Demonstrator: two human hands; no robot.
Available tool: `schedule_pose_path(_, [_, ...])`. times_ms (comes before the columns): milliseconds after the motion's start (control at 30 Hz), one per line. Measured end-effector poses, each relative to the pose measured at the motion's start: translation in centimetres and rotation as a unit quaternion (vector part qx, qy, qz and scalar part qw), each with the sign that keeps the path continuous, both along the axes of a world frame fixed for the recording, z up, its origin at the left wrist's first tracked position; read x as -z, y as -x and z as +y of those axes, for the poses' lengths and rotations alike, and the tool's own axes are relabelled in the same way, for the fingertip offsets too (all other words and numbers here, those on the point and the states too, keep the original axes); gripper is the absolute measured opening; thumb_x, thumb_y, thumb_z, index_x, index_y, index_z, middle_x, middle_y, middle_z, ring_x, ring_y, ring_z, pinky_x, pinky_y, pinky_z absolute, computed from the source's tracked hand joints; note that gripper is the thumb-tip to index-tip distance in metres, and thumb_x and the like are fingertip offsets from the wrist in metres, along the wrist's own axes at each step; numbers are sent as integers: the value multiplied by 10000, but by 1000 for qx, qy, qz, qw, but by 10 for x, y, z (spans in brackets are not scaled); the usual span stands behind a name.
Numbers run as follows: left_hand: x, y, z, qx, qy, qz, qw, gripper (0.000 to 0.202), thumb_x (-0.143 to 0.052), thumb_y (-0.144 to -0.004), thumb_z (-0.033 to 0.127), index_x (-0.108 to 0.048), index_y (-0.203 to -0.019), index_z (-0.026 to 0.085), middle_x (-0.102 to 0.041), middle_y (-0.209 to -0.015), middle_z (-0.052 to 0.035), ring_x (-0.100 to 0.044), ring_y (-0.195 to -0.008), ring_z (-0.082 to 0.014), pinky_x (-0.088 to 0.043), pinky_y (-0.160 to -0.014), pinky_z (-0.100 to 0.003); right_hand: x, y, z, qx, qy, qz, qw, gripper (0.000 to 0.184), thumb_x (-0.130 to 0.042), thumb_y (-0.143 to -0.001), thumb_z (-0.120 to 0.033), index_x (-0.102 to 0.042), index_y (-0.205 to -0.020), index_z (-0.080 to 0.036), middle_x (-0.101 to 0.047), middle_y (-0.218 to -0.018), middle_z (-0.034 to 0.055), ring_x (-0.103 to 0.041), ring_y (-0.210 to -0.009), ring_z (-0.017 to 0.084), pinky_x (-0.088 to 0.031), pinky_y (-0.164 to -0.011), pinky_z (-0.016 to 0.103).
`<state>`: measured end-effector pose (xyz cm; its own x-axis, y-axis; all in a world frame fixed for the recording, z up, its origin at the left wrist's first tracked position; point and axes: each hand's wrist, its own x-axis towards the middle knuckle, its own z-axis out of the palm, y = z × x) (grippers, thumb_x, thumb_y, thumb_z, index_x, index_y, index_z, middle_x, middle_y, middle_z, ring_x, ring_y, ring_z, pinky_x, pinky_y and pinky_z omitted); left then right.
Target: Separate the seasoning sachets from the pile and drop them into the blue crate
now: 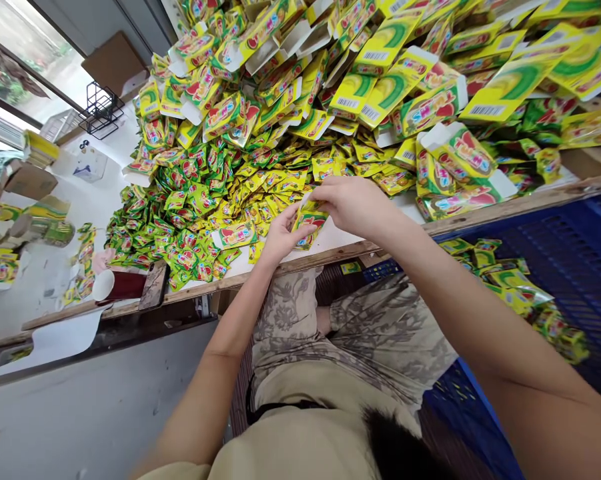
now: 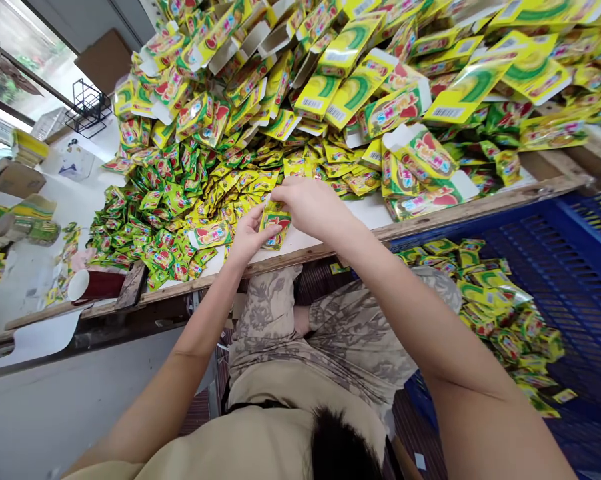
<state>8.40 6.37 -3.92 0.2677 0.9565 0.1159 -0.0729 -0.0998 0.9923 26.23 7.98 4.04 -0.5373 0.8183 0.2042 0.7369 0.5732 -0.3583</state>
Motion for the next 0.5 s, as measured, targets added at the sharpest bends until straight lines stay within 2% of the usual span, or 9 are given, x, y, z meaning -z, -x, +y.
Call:
schedule_pose_path(133, [5,-2,8,0,-21,21,1000,578,-821,-637,483,-656,-1100,179,-681,-1156,-76,-579,-1183,-265,-372,-1097,-423,4,10,5,-48,17,-61,997,242,-543,-819,-104,-721,-948,-206,-695,-858,72,-609,-796,207,-354,-632,296])
schedule_pose_path(200, [5,-1,7,14,-19,38,999,571,-819,-631,496,-661,-1082,183,-680,-1145,-72,-568,-1191,-267,-356,-1105,-421,11,10,11,-59,47,-44,996,176,-589,-791,-128,-723,-835,-234,-665,-727,43,-588,-748,198,-350,-642,301])
schedule_pose_path(300, [2,-1,4,35,-7,55,998,561,-808,-634,514,-664,-1062,181,-676,-1122,-70,-557,-1194,-269,-356,-1095,-405,17,8,21,-80,106,-4,991,132,-652,-737,-163,-678,-643,-252,-525,-519,11,-521,-635,177,-331,-639,320])
schedule_pose_path(400, [-2,0,4,50,-6,64,997,531,-805,-636,513,-671,-1016,167,-676,-1067,-71,-559,-1169,-271,-364,-1073,-395,15,8,27,-112,139,0,984,137,-670,-696,-174,-651,-586,-253,-442,-459,-6,-453,-561,150,-291,-605,319])
schedule_pose_path(500, [-5,2,4,52,-10,76,996,491,-808,-638,492,-673,-980,166,-680,-1025,-60,-581,-1105,-256,-384,-1042,-382,11,12,30,-132,135,-27,982,119,-664,-676,-182,-645,-578,-247,-441,-450,-15,-396,-510,123,-250,-558,308])
